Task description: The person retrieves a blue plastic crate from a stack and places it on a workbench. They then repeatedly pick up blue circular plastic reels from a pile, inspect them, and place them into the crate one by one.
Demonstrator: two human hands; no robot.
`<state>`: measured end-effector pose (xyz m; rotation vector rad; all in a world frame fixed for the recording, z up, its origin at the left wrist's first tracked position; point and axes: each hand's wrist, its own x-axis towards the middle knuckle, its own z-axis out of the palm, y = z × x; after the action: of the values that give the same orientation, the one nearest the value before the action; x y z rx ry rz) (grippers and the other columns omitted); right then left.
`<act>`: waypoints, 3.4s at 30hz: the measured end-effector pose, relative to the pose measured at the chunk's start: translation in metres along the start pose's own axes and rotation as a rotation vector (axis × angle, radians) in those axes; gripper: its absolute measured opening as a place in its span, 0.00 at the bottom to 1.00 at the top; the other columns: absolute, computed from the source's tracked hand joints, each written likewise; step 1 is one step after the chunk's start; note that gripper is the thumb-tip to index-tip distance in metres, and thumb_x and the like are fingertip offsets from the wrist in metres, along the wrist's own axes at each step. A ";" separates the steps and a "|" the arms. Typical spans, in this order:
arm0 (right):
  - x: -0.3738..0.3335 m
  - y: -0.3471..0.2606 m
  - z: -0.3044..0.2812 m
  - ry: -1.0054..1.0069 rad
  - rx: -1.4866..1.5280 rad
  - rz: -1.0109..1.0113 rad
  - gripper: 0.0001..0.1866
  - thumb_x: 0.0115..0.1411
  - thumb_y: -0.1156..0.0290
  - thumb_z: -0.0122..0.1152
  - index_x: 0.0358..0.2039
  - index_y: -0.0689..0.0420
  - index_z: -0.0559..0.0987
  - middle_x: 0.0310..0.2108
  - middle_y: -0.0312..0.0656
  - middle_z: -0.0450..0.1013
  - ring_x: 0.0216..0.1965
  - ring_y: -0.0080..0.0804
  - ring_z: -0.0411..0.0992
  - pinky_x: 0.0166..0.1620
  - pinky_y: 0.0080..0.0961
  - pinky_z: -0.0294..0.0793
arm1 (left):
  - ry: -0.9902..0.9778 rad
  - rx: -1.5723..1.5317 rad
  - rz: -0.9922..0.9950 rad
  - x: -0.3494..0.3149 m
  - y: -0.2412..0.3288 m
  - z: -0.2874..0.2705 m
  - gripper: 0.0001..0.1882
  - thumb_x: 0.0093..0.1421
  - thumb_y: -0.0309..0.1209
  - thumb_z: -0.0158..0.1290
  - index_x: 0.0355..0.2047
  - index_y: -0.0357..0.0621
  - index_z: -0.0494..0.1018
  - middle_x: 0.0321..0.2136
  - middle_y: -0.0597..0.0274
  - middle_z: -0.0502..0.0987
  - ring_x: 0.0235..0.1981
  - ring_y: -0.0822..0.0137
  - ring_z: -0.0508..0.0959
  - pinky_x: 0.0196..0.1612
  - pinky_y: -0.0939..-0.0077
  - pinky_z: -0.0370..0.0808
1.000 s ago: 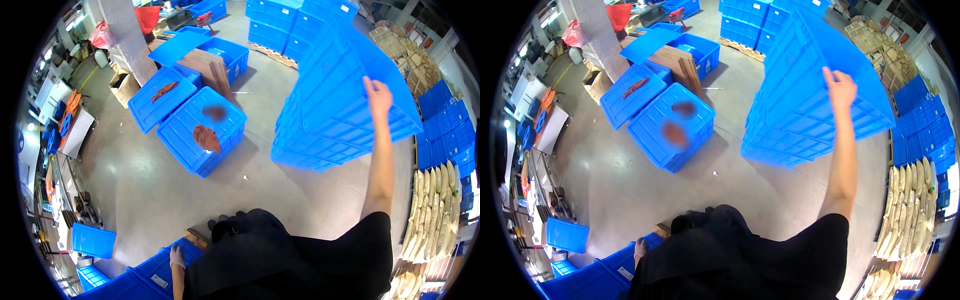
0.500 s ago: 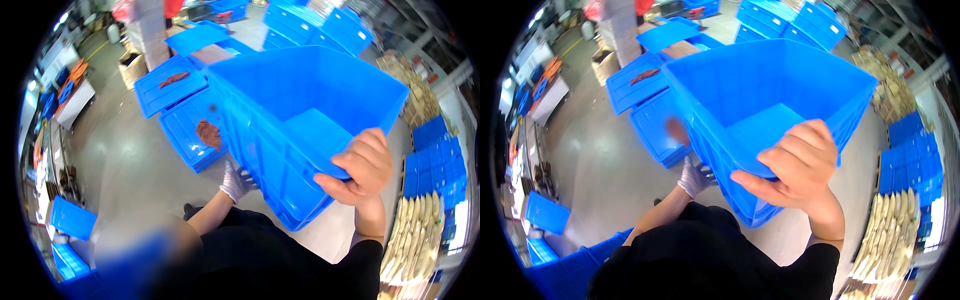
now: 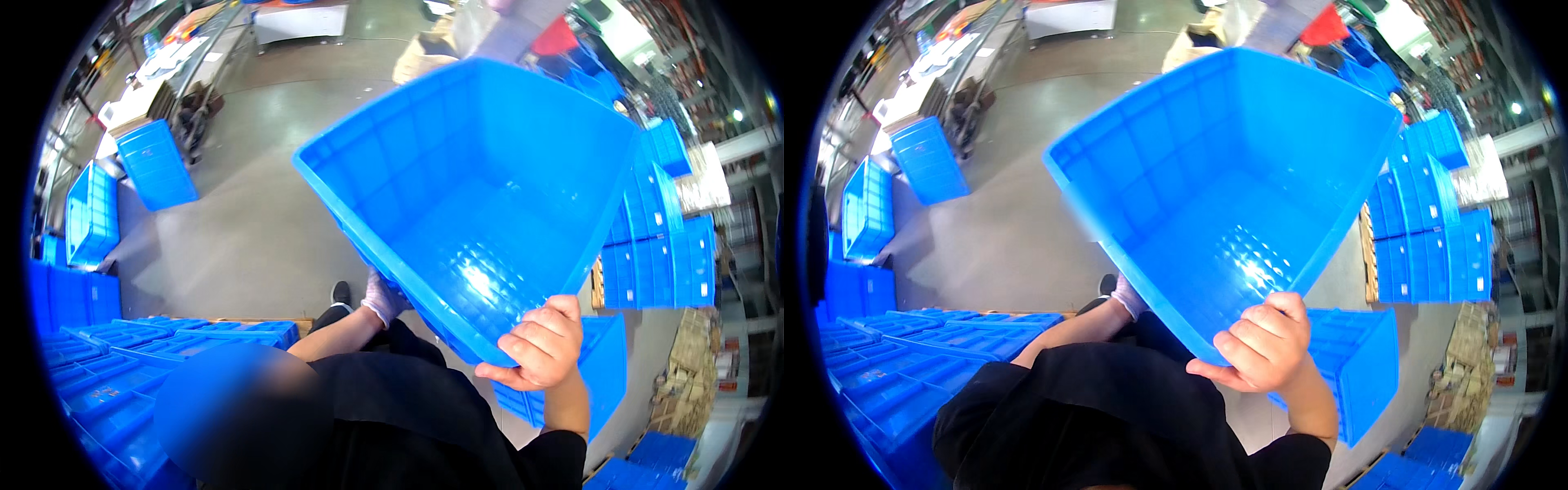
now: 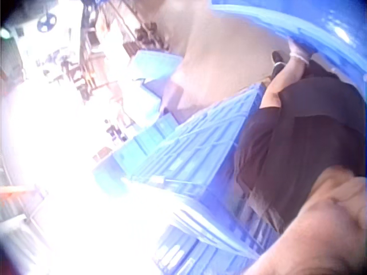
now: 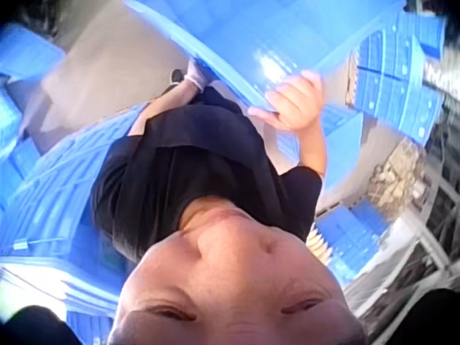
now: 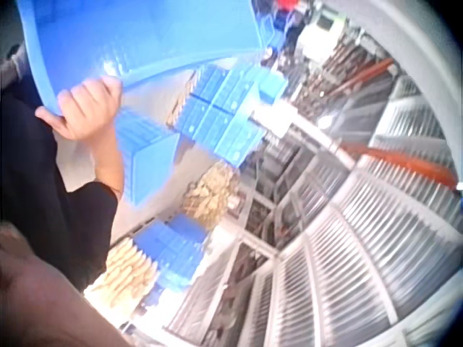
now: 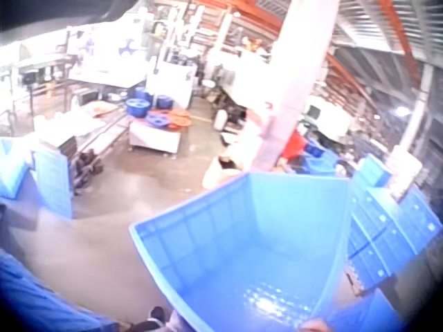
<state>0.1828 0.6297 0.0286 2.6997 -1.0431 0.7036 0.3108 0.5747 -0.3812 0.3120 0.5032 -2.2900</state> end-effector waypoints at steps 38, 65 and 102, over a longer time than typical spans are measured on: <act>0.639 0.444 0.616 -0.182 0.714 0.419 0.13 0.44 0.68 0.67 0.17 0.62 0.74 0.18 0.41 0.68 0.27 0.37 0.67 0.37 0.29 0.64 | 0.574 2.324 1.072 0.130 0.894 0.313 0.20 0.51 0.52 0.56 0.29 0.48 0.74 0.26 0.57 0.76 0.32 0.52 0.75 0.40 0.57 0.67; 0.813 0.467 0.836 -1.367 -0.101 0.539 0.26 0.55 0.56 0.63 0.51 0.55 0.75 0.51 0.52 0.71 0.50 0.53 0.70 0.53 0.42 0.70 | 2.036 0.662 0.099 -0.253 1.147 -0.028 0.25 0.64 0.42 0.47 0.60 0.48 0.63 0.46 0.51 0.76 0.41 0.58 0.78 0.47 0.61 0.73; 0.587 0.294 1.207 -0.628 1.277 2.183 0.39 0.55 0.61 0.69 0.63 0.50 0.58 0.62 0.40 0.60 0.63 0.41 0.57 0.60 0.49 0.60 | 1.323 1.773 -0.031 0.006 1.004 0.108 0.25 0.59 0.33 0.52 0.56 0.44 0.65 0.54 0.45 0.69 0.55 0.47 0.69 0.59 0.59 0.66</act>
<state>0.8097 -0.3128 -0.7510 -0.1135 1.6404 -0.1869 1.0288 -0.1156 -0.5482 2.5779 -1.1238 -1.5483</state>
